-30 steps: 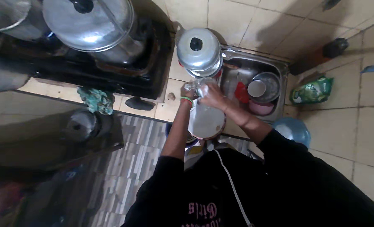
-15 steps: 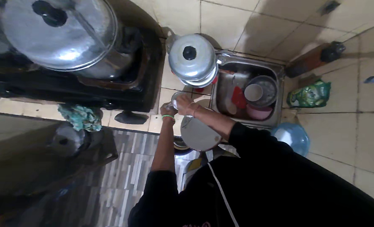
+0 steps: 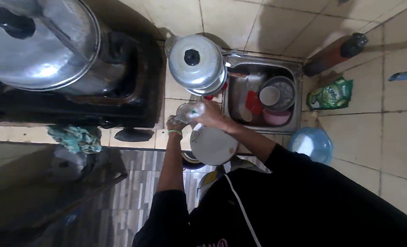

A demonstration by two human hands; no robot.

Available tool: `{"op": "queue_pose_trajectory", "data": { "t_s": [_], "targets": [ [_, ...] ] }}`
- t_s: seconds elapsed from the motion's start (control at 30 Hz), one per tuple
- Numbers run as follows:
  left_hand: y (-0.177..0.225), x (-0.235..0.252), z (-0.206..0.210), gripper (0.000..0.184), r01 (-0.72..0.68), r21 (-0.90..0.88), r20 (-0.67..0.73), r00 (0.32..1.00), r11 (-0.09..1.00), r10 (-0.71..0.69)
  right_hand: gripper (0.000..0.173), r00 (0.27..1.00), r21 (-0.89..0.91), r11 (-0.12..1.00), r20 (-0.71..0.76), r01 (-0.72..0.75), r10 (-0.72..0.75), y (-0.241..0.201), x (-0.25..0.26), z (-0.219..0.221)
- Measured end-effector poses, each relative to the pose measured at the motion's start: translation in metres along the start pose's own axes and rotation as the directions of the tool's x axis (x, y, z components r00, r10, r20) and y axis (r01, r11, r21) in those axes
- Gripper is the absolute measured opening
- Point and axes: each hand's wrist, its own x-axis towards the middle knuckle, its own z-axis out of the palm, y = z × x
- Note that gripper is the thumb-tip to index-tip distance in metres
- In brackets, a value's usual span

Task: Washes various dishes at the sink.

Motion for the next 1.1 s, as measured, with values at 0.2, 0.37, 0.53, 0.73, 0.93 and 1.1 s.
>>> {"op": "queue_pose_trajectory", "data": {
  "t_s": [0.2,0.37,0.53,0.73,0.93,1.1],
  "targets": [
    [-0.009,-0.006,-0.014,0.044,0.055,-0.115,0.064,0.997,0.992,-0.048,0.032,0.763,0.239,0.843,-0.358,-0.482,0.538,0.126,-0.06,-0.066],
    [-0.013,-0.054,-0.043,0.049,-0.006,0.001,-0.147,0.989,1.0,0.007,0.052,0.588,-0.115,0.577,-0.202,-0.808,0.783,0.191,-0.106,-0.07],
    [-0.009,-0.093,-0.056,0.038,-0.152,0.023,-0.221,0.963,0.988,0.153,0.054,0.577,-0.312,0.511,-0.173,-0.801,0.798,0.214,-0.13,-0.064],
    [0.006,-0.114,-0.051,0.032,-0.204,0.038,-0.198,0.958,0.978,0.208,0.048,0.595,-0.324,0.555,-0.031,-0.766,0.803,0.245,-0.138,-0.085],
    [0.022,-0.131,-0.024,0.032,-0.286,-0.028,-0.065,0.957,0.958,0.284,0.045,0.574,0.285,0.539,0.052,-0.793,0.817,0.255,-0.153,-0.151],
    [0.034,-0.148,0.022,0.036,-0.299,-0.027,0.16,0.941,0.954,0.299,0.017,0.624,0.887,0.177,0.147,-0.426,0.767,0.275,-0.182,-0.158]
  ]
}}
